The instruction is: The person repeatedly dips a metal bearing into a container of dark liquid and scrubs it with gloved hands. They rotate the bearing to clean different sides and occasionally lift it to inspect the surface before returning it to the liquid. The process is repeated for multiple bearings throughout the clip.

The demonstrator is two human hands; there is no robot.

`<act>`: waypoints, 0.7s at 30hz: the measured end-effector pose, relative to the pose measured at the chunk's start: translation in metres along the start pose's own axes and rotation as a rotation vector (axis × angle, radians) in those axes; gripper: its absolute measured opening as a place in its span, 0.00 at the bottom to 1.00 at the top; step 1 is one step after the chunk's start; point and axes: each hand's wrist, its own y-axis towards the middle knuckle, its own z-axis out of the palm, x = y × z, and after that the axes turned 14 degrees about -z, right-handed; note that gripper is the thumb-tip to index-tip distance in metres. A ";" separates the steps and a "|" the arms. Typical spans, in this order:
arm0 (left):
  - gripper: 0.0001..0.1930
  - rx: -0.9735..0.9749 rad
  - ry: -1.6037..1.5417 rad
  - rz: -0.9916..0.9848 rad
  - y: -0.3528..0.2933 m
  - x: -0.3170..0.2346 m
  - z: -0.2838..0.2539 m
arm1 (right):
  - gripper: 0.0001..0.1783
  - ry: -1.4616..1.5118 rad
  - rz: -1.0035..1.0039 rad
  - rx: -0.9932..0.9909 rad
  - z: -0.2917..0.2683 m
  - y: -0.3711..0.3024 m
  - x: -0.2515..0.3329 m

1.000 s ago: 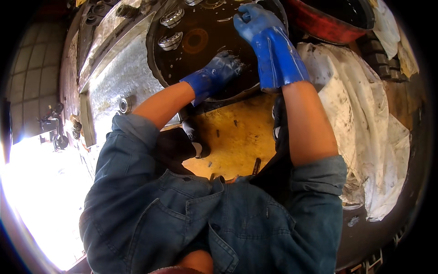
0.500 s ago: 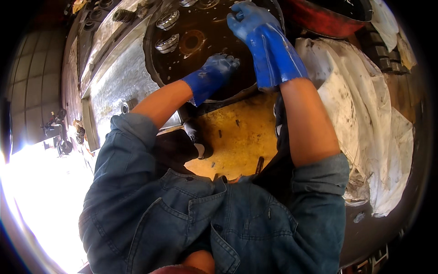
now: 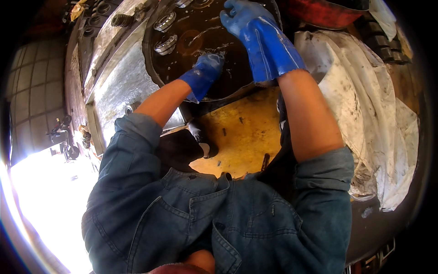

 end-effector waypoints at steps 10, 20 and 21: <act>0.08 0.018 -0.189 0.059 0.026 0.020 0.028 | 0.16 0.017 0.028 0.028 0.006 -0.001 0.005; 0.18 0.167 -0.158 0.039 0.007 0.014 -0.012 | 0.15 -0.032 0.065 0.116 0.015 -0.002 -0.005; 0.22 0.177 -0.230 0.009 0.003 0.014 -0.017 | 0.15 -0.038 0.072 0.114 0.016 -0.001 -0.011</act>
